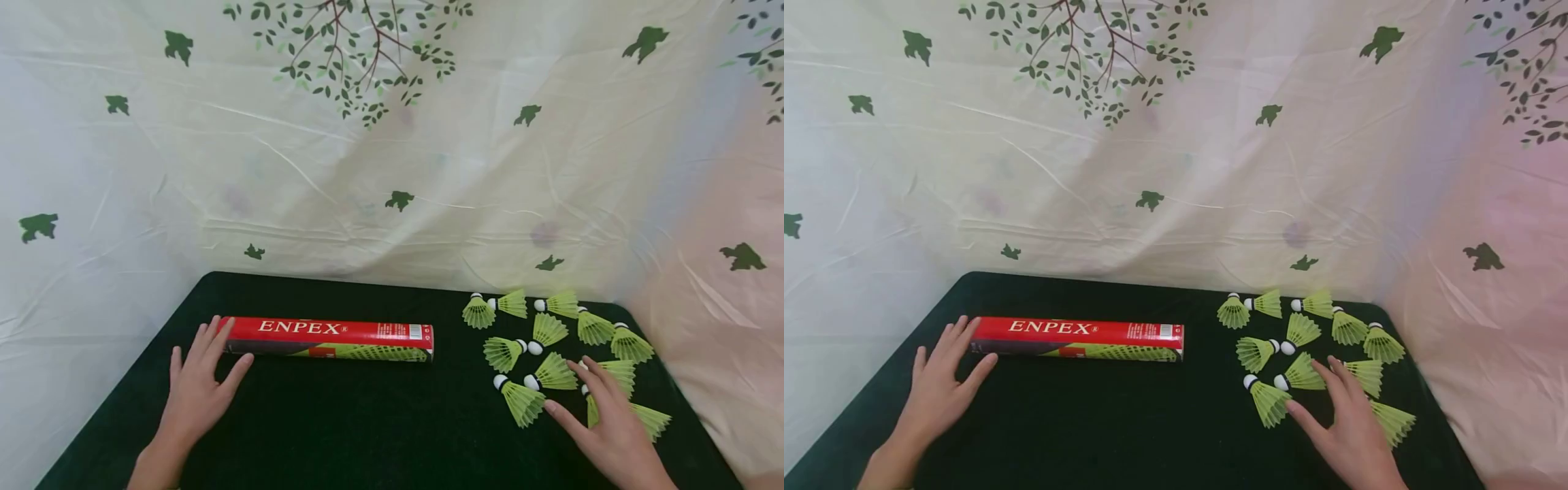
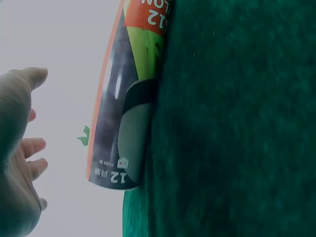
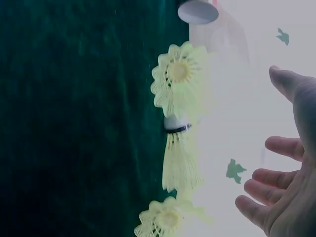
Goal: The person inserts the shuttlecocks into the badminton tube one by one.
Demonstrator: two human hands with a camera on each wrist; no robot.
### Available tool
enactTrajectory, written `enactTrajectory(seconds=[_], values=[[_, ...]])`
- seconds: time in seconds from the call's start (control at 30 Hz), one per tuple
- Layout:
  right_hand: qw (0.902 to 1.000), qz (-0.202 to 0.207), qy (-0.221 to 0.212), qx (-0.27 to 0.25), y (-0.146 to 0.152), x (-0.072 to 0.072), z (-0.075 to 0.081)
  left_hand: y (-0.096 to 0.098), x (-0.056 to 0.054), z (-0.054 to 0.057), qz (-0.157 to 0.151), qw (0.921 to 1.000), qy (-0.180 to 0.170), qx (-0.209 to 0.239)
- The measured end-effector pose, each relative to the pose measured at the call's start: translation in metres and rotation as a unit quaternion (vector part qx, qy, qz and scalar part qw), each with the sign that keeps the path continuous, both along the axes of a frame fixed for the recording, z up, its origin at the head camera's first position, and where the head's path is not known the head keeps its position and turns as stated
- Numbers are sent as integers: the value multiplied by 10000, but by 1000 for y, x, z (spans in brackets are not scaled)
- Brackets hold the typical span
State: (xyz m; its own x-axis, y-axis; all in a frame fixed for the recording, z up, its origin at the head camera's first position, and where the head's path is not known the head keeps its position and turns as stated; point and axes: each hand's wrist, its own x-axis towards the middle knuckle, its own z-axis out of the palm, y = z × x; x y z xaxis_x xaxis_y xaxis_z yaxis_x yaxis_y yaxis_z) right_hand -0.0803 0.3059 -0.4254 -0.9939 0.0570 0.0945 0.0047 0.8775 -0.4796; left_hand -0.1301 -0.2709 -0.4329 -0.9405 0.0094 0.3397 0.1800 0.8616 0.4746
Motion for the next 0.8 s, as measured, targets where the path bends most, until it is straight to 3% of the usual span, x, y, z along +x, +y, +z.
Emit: enactTrajectory(seconds=[0.3,0.67,0.8], values=[[9987,30,128,-490,-19,5,-7,21,-17,0,-506,9981,113,339],[9968,28,266,-751,-31,-2,-23,51,-44,-5,-950,9944,-344,320],[9967,-32,104,-801,-33,-3,-27,61,-53,-8,-1138,9925,-370,265]])
